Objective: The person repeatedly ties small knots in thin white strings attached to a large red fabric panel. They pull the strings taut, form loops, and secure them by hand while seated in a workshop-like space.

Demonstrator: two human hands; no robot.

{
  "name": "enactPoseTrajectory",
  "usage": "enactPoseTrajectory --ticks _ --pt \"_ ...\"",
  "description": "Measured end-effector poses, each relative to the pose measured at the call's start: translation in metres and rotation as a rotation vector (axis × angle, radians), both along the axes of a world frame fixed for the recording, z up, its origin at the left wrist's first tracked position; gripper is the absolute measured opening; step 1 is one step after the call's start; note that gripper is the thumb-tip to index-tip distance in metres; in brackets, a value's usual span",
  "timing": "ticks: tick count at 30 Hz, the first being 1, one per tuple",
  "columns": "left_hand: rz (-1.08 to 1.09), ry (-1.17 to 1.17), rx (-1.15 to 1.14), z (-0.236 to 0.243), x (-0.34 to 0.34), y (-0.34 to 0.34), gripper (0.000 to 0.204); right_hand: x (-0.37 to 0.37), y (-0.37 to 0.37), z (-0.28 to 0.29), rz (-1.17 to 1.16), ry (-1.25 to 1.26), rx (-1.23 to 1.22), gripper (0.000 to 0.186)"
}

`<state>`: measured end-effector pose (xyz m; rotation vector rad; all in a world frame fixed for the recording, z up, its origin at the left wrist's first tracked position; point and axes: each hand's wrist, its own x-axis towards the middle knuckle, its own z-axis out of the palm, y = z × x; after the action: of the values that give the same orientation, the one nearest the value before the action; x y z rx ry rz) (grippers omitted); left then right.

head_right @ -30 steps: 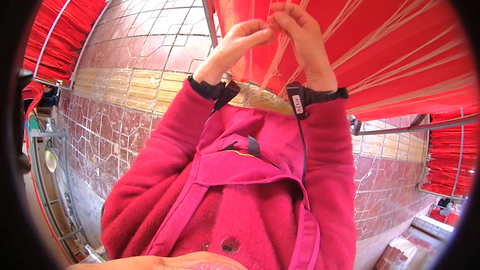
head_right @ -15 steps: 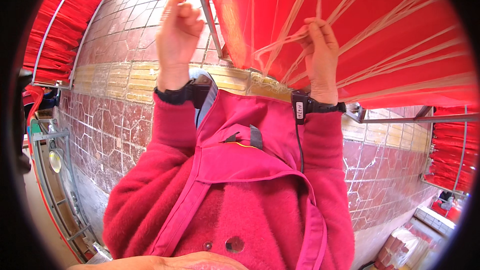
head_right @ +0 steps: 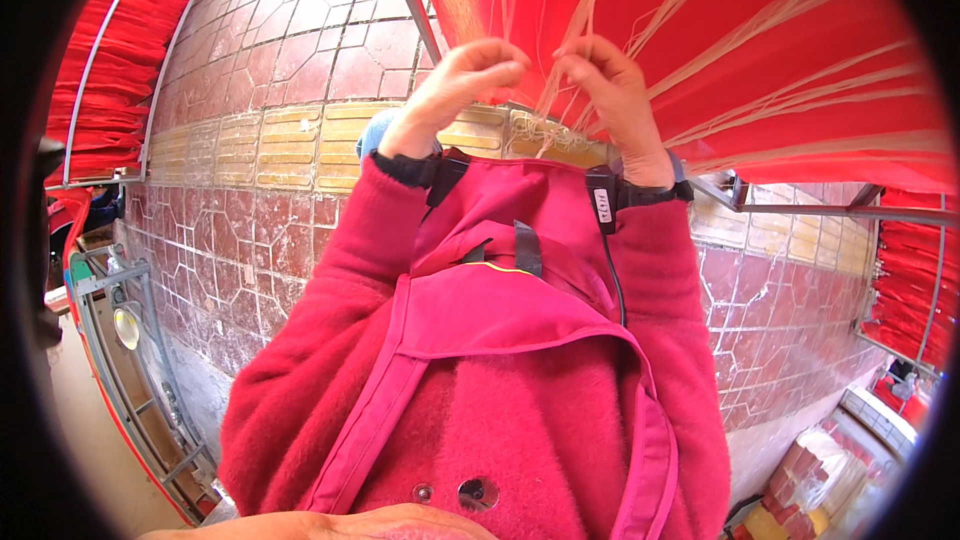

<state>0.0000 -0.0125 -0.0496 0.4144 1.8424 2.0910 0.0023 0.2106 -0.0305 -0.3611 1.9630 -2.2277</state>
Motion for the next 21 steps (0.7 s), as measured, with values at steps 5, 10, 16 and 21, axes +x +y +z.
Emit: enactPoseTrajectory --ticks 5,10,16,21 --pt "-0.123 -0.205 -0.210 -0.048 0.003 0.023 0.034 0.010 -0.006 -0.029 0.160 -0.101 0.147 0.012" --pt "0.002 -0.483 -0.041 -0.060 0.007 0.013 0.031 0.011 0.010 -0.057 0.178 -0.181 0.289 0.016" --pt "0.237 -0.431 0.503 -0.054 0.004 -0.030 0.021 0.012 0.032 -0.069 -0.097 -0.284 -0.015 0.023" --pt "0.630 -0.411 0.612 -0.048 -0.005 -0.071 0.022 0.013 0.037 -0.061 -0.259 -0.263 -0.123 0.025"
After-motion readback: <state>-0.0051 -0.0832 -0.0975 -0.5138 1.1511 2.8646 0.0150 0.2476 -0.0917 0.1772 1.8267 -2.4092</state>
